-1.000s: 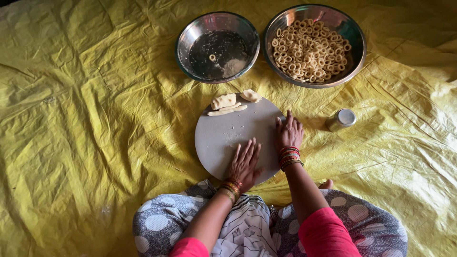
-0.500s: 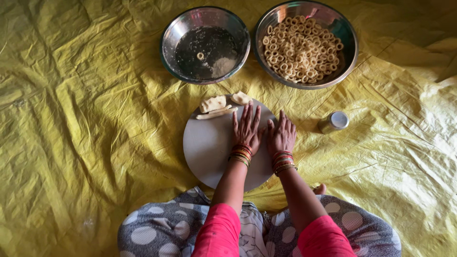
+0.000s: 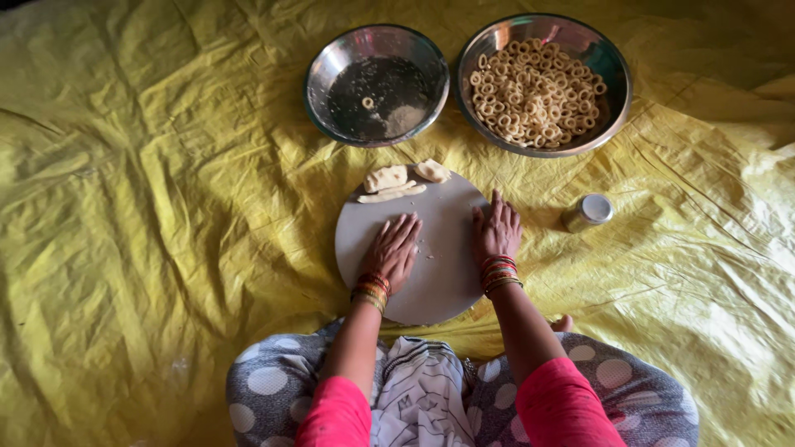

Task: The person sits on a yellow tarp and shapes small pieces of dough into rings by hand. They roll the dough into thin strips, join the ends to form circles, and place the finished rings into a metal bowl.

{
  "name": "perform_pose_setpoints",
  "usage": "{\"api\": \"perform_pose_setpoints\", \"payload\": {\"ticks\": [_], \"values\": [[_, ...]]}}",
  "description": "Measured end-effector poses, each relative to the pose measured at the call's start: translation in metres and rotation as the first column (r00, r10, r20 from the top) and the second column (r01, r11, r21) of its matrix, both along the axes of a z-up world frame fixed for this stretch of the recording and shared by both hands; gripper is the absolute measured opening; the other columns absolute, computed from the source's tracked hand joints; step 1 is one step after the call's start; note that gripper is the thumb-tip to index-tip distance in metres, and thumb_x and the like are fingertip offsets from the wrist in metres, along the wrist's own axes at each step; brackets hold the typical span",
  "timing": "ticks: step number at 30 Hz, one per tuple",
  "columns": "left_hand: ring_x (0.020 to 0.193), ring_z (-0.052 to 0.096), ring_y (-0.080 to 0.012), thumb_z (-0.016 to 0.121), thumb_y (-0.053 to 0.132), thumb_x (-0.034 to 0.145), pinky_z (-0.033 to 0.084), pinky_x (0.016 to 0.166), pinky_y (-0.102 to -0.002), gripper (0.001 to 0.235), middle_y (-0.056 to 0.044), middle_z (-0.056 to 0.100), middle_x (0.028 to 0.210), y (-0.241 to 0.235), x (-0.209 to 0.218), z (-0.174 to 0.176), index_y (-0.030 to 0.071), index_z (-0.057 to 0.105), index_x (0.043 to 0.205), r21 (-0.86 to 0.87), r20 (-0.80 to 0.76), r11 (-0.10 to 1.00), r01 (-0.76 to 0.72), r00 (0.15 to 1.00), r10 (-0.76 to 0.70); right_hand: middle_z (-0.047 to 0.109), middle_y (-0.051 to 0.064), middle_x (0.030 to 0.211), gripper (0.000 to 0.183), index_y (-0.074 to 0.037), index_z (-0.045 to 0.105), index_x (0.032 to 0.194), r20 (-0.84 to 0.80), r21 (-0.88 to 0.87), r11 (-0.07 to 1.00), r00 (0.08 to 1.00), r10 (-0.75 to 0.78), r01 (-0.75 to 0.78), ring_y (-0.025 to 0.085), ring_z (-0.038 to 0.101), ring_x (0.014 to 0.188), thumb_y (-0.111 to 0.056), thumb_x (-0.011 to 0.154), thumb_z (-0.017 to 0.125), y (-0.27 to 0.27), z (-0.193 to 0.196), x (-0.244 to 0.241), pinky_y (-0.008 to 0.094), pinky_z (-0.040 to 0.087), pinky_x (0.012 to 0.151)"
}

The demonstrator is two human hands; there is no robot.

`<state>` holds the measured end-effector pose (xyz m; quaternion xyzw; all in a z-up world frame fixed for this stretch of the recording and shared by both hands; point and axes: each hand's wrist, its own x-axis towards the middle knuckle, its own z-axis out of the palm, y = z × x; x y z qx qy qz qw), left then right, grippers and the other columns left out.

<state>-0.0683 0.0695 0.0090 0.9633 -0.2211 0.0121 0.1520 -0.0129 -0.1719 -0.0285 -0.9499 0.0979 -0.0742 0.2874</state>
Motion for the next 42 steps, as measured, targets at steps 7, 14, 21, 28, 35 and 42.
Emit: {"api": "perform_pose_setpoints", "payload": {"ticks": [7,14,21,28,35,42], "values": [[0.157,0.017,-0.0306,0.026,0.055,0.105,0.005,0.124,-0.058,0.074,-0.017,0.019,0.168,0.018,-0.010,-0.012,0.008,0.019,0.162,0.139,0.111,0.798,-0.586,0.810,0.575,0.052,0.017,0.149,0.066,-0.013,0.036,0.159,0.000,-0.022,1.000,1.000,0.020,-0.020,0.035,0.040,0.142,-0.049,0.104,0.045,-0.001,-0.002,-0.003,0.053,0.032,0.115],[0.157,0.008,-0.0308,0.011,0.081,0.093,0.002,0.125,-0.048,0.104,-0.019,0.007,0.169,-0.017,0.003,-0.025,0.002,0.008,0.161,0.218,0.007,0.913,-0.345,0.936,0.352,0.051,0.018,0.150,0.071,-0.012,0.034,0.158,-0.033,-0.069,0.996,0.998,0.054,-0.057,0.034,0.038,0.144,-0.055,0.103,0.042,0.003,0.007,-0.002,0.052,0.031,0.113],[0.157,0.020,-0.0335,0.021,0.072,0.101,0.012,0.127,-0.047,0.094,-0.021,0.019,0.170,-0.030,-0.011,-0.003,0.001,0.019,0.162,-0.008,-0.066,1.000,-0.015,0.998,0.014,0.051,0.018,0.151,0.072,-0.011,0.034,0.159,-0.052,-0.066,0.996,0.997,0.060,-0.064,0.035,0.038,0.144,-0.055,0.103,0.043,0.004,0.012,-0.002,0.054,0.031,0.114],[0.129,0.061,-0.0251,0.032,0.069,0.095,0.044,0.117,-0.038,0.082,-0.014,0.056,0.147,-0.025,-0.039,0.008,0.015,0.050,0.153,-0.550,-0.488,0.708,-0.442,0.859,0.157,0.052,0.020,0.149,0.072,-0.012,0.034,0.159,-0.054,-0.027,0.998,0.997,0.048,-0.050,0.036,0.041,0.141,-0.054,0.102,0.046,0.002,0.012,-0.001,0.054,0.032,0.113],[0.157,0.010,-0.0348,0.029,0.077,0.096,-0.005,0.120,-0.064,0.101,-0.024,0.016,0.168,-0.005,-0.030,-0.007,-0.001,0.019,0.160,0.051,-0.019,0.857,-0.513,0.857,0.514,0.053,0.020,0.148,0.069,-0.013,0.037,0.157,-0.003,0.025,0.999,0.999,0.038,-0.038,0.036,0.044,0.139,-0.053,0.102,0.048,0.000,0.006,-0.004,0.053,0.034,0.114],[0.158,0.005,-0.0375,0.033,0.079,0.094,-0.005,0.120,-0.066,0.106,-0.027,0.010,0.168,-0.067,-0.019,-0.005,0.000,0.011,0.162,0.032,0.043,0.944,-0.330,0.944,0.328,0.054,0.023,0.145,0.068,-0.012,0.038,0.157,0.029,0.022,0.999,0.999,0.046,-0.046,0.038,0.046,0.137,-0.052,0.104,0.049,-0.001,-0.001,-0.002,0.052,0.035,0.112]]}}
